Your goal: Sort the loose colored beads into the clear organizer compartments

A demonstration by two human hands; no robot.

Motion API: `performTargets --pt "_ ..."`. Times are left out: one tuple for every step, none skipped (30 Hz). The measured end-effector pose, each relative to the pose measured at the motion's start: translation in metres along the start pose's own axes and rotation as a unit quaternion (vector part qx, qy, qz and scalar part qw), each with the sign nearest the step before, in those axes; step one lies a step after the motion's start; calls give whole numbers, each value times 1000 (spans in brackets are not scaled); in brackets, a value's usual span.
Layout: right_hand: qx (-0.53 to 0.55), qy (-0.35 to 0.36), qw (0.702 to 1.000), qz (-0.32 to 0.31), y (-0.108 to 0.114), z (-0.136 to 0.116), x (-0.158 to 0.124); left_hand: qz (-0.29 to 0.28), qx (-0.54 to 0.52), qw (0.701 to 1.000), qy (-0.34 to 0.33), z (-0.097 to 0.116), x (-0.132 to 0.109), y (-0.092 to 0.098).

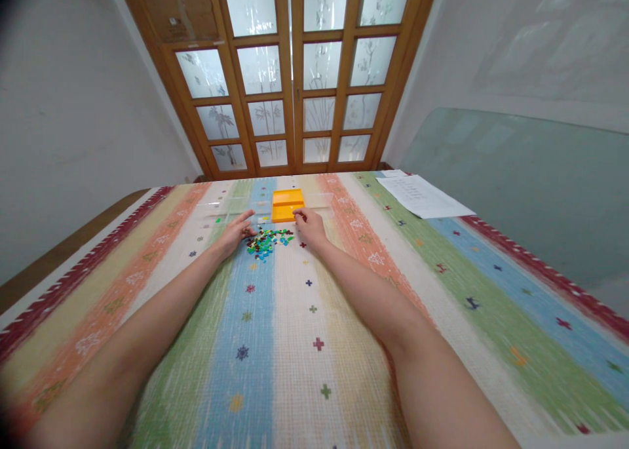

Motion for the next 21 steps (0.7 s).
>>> performTargets --pt "0 2 1000 0 0 0 0 5 10 1000 -11 1 0 2" --pt "0 3 1000 -1 0 0 0 15 27 999 -25 3 1 4" --pt "-1 3 1000 -1 0 1 0 27 53 997 -41 5 0 6" --pt "-2 3 1000 -2 -1 1 0 44 87 993 -61 9 0 9" --pt "-3 1 1000 -3 -1 2 0 63 130 986 -86 13 -2 12" --pt "-4 0 1000 -4 -1 2 0 81 180 974 -115 18 -4 14" --pt "-5 -1 1000 -6 -2 3 0 97 232 956 -149 24 -8 13" --pt "-7 -1 1000 -7 -2 3 0 107 286 934 -184 30 -12 11" --pt "-9 0 1000 -9 -2 3 0 111 338 910 -214 34 -17 7" --pt "-11 2 1000 -12 -3 2 0 110 386 885 -237 37 -21 1" --pt "-15 4 1000 -16 -3 1 0 106 429 861 -252 38 -24 -5" --pt "-18 7 1000 -19 -4 -1 0 100 465 840 -260 38 -27 -11" --pt "-20 8 1000 -22 -4 -2 -1 93 493 824 -264 37 -29 -16" --pt "-22 8 999 -23 -4 -3 -1 84 514 811 -266 35 -30 -21" --pt "-23 8 999 -24 -4 -4 -1 74 530 801 -269 33 -31 -26" --pt "-23 8 999 -24 -4 -5 -1 64 540 794 -271 31 -32 -30" --pt "-23 9 999 -24 -4 -6 -1 57 547 790 -272 29 -32 -33" --pt "-23 9 999 -24 -4 -7 -1 52 550 788 -273 27 -32 -35" --pt "-22 9 999 -24 -4 -7 -1 50 552 787 -272 25 -31 -36" --pt "-22 8 999 -26 -5 -7 -1 48 553 786 -271 24 -30 -37" --pt "-23 8 999 -27 -5 -7 -1 45 554 786 -271 23 -30 -37"
Point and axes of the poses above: each hand's wrist, its own x-axis towards the middle knuckle, its own y-axis out of the back of the hand, z = x × y, the point moved 10 cm from there along x, towards the middle knuckle, and after that the axes turned 9 degrees about y, right-handed, at the moved point
